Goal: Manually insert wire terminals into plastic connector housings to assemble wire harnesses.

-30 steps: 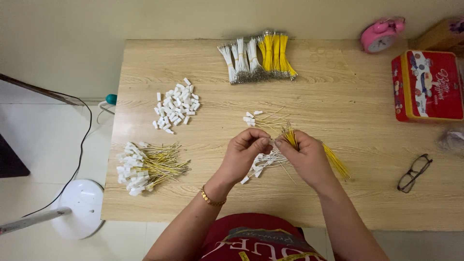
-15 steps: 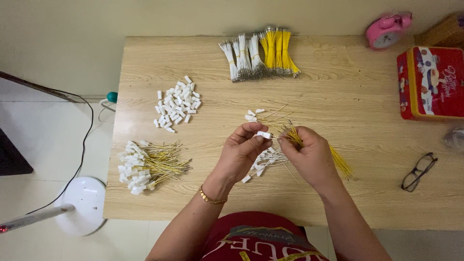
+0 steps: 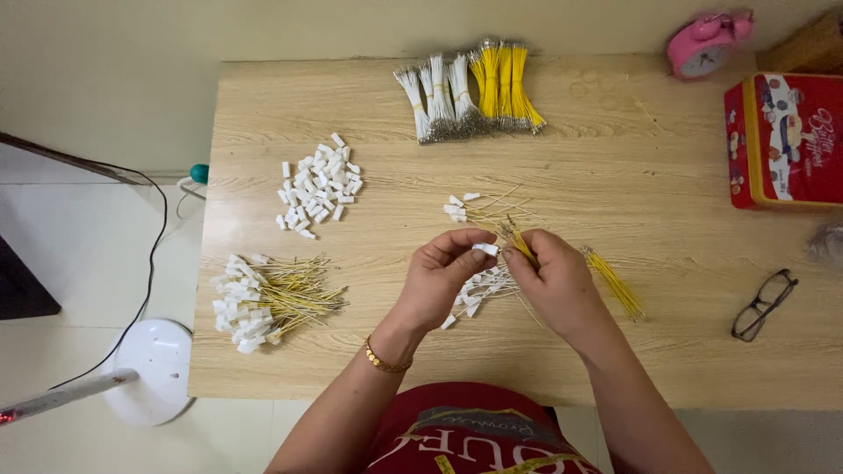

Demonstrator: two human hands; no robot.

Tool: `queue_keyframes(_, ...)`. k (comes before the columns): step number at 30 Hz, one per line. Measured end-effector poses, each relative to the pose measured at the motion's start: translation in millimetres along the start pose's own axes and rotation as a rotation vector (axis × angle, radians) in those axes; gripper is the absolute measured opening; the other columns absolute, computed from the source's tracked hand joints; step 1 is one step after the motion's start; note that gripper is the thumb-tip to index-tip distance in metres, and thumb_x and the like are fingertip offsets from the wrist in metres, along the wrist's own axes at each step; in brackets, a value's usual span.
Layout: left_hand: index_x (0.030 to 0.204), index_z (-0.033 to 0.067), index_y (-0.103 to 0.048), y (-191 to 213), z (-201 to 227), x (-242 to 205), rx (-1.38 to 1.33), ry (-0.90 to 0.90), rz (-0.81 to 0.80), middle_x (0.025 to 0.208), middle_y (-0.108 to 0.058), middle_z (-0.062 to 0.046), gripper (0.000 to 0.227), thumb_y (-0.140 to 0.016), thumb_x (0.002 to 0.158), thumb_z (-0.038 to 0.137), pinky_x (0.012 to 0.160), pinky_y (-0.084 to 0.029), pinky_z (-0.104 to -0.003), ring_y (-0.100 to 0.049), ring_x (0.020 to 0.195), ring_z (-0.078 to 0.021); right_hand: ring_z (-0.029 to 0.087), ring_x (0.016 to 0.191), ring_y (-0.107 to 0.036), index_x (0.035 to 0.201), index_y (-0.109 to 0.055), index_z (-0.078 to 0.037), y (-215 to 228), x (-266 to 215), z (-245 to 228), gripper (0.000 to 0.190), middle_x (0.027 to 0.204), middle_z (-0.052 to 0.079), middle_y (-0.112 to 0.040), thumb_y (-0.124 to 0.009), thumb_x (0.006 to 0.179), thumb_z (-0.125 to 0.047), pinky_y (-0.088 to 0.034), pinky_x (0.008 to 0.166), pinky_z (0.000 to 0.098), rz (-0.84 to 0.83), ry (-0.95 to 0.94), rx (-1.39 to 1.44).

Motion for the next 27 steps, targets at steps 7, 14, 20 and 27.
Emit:
queue_keyframes(7, 0.117, -0.0030, -0.072, 8.7, -13.0, 10.0, 0.071, -0.003, 0.030, 0.106, -0.075, -0.017, 0.023, -0.071, 0.094, -0.001, 0.087, -0.064, -0.037, -0.075, 0.092, -0.0219, 0.036, 0.064, -0.061, 0.099, -0.069, -0.002, -5.6, 6.5, 9.2, 0.019, 0.068, 0.020, -0.057, -0.065, 0.099, -0.020, -0.047, 0.059, 0.0456, -0.041, 0.009, -0.073)
queue_keyframes(14, 0.114, -0.0026, -0.074, 22.0, -26.2, 22.7, 0.107, 0.011, 0.035, 0.108, -0.075, -0.018, 0.021, -0.072, 0.093, 0.000, 0.087, -0.064, -0.036, -0.073, 0.095, -0.0208, 0.035, 0.071, -0.065, 0.093, -0.068, -0.003, -16.2, 14.8, 33.2, 0.013, 0.072, 0.019, -0.061, -0.066, 0.097, -0.014, -0.051, 0.065, 0.0449, -0.083, -0.019, -0.019)
queue_keyframes(20, 0.114, 0.0074, -0.077, 58.8, -51.3, 73.1, 0.380, -0.014, 0.016, 0.106, -0.074, -0.010, 0.022, -0.075, 0.093, 0.006, 0.085, -0.058, -0.029, -0.066, 0.094, -0.0134, 0.026, 0.076, -0.064, 0.104, -0.069, -0.002, 9.0, 26.7, 64.8, 0.019, 0.083, 0.016, -0.065, -0.057, 0.110, -0.015, -0.055, 0.065, 0.0385, 0.103, -0.205, 0.107)
queue_keyframes(27, 0.113, 0.0121, -0.080, 91.9, -71.2, 99.0, 0.766, -0.117, 0.115, 0.124, -0.073, -0.018, 0.028, -0.068, 0.090, -0.001, 0.099, -0.054, -0.047, -0.068, 0.116, -0.0382, 0.012, 0.055, -0.052, 0.130, -0.058, 0.002, 38.1, 4.4, 109.3, 0.021, 0.081, 0.014, -0.065, -0.048, 0.114, -0.006, -0.043, 0.050, 0.0242, 0.314, -0.284, 0.226)
Point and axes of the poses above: each hand's wrist, its own x-axis towards the middle knuckle, its own y-axis out of the back of the hand, z = x × y, the point moved 4 cm from there along x, towards the middle knuckle
